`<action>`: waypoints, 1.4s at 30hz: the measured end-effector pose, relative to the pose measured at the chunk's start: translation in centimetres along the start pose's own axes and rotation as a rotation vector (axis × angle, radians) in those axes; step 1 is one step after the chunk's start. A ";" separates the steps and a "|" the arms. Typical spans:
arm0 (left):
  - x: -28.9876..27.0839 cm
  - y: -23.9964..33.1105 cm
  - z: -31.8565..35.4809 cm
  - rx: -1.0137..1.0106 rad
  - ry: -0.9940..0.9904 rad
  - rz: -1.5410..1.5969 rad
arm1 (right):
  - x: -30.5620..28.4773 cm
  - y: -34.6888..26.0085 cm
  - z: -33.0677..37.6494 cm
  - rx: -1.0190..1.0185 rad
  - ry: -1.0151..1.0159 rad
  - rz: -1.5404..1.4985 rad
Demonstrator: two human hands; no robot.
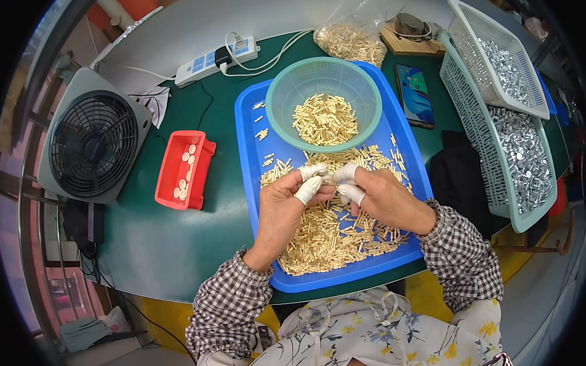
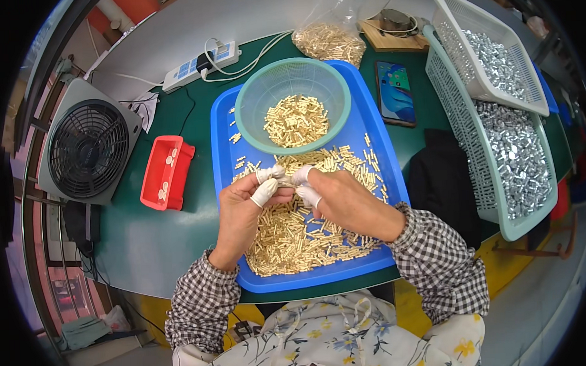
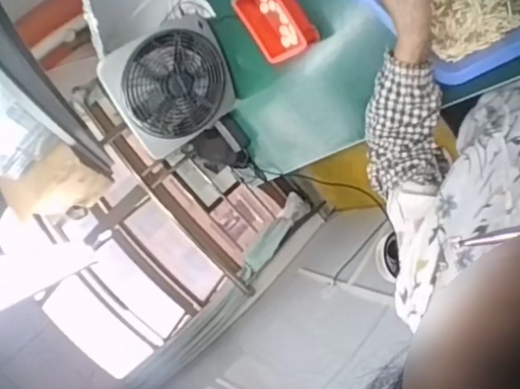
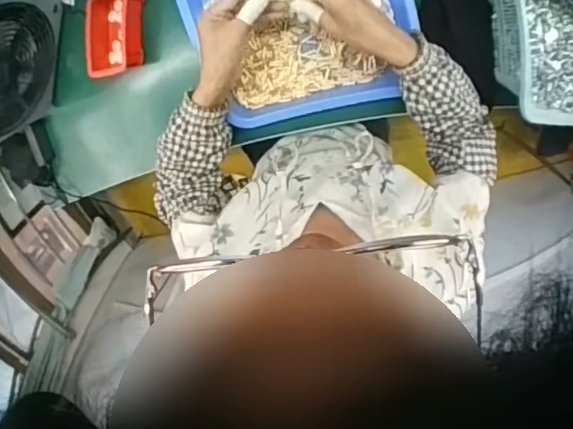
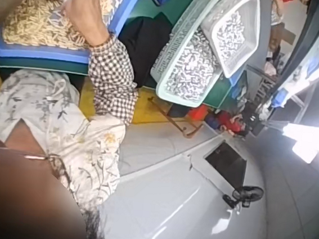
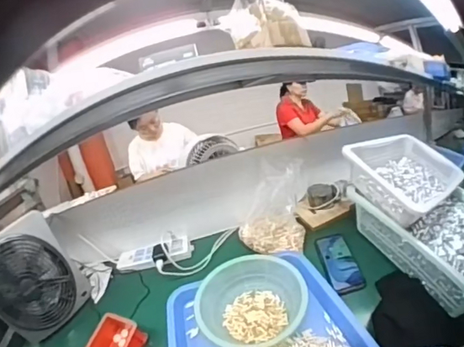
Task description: Manually sorting and organizing small metal pins into containers at a workstation.
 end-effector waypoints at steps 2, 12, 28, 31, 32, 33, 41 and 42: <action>0.5 -0.1 0.0 -0.033 -0.031 0.073 | -0.1 0.0 0.0 -0.028 -0.012 -0.071; 0.3 -0.5 -0.6 0.086 -0.032 -0.336 | -2.1 -1.3 1.0 -0.282 0.228 0.137; 0.9 -0.8 -0.8 0.111 -0.086 -0.409 | -1.9 -0.9 0.9 -0.262 0.161 0.244; 1.4 -0.5 -0.6 0.151 -0.119 -0.454 | -1.9 -0.7 0.9 -0.275 0.145 0.270; 1.4 -0.6 -0.7 0.121 -0.107 -0.365 | -2.0 -0.7 1.0 -0.302 0.146 0.277; 1.4 -0.8 -0.8 0.091 -0.096 -0.276 | -2.1 -0.7 1.1 -0.329 0.147 0.285; 0.8 -1.5 -1.3 -0.003 -0.126 -0.151 | -2.4 -0.5 1.0 -0.319 0.108 0.279; 0.8 -1.6 -1.3 -0.021 -0.138 -0.184 | -2.4 -0.6 1.1 -0.333 0.103 0.273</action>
Point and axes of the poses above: each hand's wrist, its own z-axis away from the middle knuckle, its own x-axis out of the palm, y = z × x, the point moved 8 cm from there along -z, towards the middle knuckle, and after that the axes turned 9 degrees about -z, right-handed, at the moved point
